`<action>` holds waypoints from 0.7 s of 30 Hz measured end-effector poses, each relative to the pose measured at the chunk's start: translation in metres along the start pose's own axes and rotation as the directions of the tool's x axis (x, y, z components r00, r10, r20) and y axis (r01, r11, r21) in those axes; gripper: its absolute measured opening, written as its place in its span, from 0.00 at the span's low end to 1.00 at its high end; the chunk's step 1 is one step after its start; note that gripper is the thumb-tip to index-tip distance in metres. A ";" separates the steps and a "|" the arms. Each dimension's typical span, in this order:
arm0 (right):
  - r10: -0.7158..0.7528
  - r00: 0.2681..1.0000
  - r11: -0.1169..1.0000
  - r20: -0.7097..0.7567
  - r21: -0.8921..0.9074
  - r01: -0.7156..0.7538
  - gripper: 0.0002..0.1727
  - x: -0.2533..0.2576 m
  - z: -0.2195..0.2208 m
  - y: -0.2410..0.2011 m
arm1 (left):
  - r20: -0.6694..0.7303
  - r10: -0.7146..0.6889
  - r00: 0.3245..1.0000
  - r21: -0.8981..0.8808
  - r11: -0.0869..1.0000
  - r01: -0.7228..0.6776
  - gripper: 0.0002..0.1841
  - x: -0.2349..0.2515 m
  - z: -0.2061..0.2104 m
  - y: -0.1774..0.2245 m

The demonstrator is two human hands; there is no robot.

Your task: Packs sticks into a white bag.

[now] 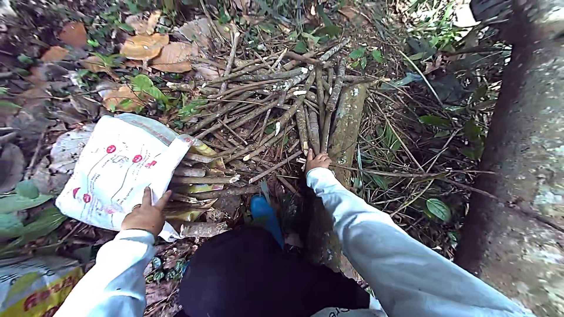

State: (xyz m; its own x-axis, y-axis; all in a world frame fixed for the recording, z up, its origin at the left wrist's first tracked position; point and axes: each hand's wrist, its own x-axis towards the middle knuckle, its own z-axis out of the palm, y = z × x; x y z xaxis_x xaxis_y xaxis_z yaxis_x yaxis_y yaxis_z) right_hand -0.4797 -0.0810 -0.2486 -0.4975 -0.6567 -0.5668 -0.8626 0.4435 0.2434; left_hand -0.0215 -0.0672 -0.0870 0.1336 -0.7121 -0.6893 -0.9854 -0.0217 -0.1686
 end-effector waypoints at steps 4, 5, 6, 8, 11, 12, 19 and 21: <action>0.037 0.999 0.998 -0.013 0.042 -0.037 0.41 -0.014 -0.033 -0.005 | 0.009 -0.009 1.000 0.022 1.000 0.009 0.35 -0.001 -0.002 0.010; 0.043 0.999 0.996 -0.001 0.072 -0.043 0.46 -0.022 -0.049 -0.001 | 0.014 -0.013 1.000 0.025 1.000 0.013 0.35 -0.002 -0.002 0.011; 0.041 0.999 0.993 0.005 0.107 -0.041 0.56 -0.031 -0.067 0.006 | 0.018 -0.017 1.000 0.027 1.000 0.016 0.35 -0.002 -0.002 0.011; -0.002 1.000 0.975 0.026 0.224 -0.003 0.71 -0.044 -0.096 0.028 | 0.023 -0.016 1.000 0.025 1.000 0.016 0.35 0.001 0.000 0.009; -0.105 0.993 0.820 -0.048 0.561 0.114 0.69 -0.048 -0.104 0.075 | 0.018 -0.019 1.000 0.019 1.000 0.019 0.34 0.005 0.004 0.004; -0.146 0.989 0.751 -0.037 0.646 0.135 0.64 -0.064 -0.108 0.089 | 0.020 -0.021 1.000 0.012 1.000 0.021 0.34 0.006 0.005 0.003; -0.108 0.991 0.801 0.075 0.597 0.042 0.79 -0.175 -0.021 0.148 | 0.025 -0.019 0.999 0.015 1.000 0.019 0.36 0.009 0.003 0.006; -0.003 0.991 0.829 0.132 0.554 -0.071 0.82 -0.175 -0.005 0.144 | 0.012 -0.020 1.000 0.018 1.000 0.020 0.35 0.008 0.001 0.008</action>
State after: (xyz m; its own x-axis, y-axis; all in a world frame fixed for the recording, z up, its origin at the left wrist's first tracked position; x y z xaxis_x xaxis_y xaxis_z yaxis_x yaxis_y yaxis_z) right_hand -0.5174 0.0945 -0.1102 -0.4781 -0.5719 -0.6666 -0.6295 0.7524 -0.1940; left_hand -0.0279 -0.0720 -0.0947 0.1548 -0.7030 -0.6942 -0.9806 -0.0235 -0.1948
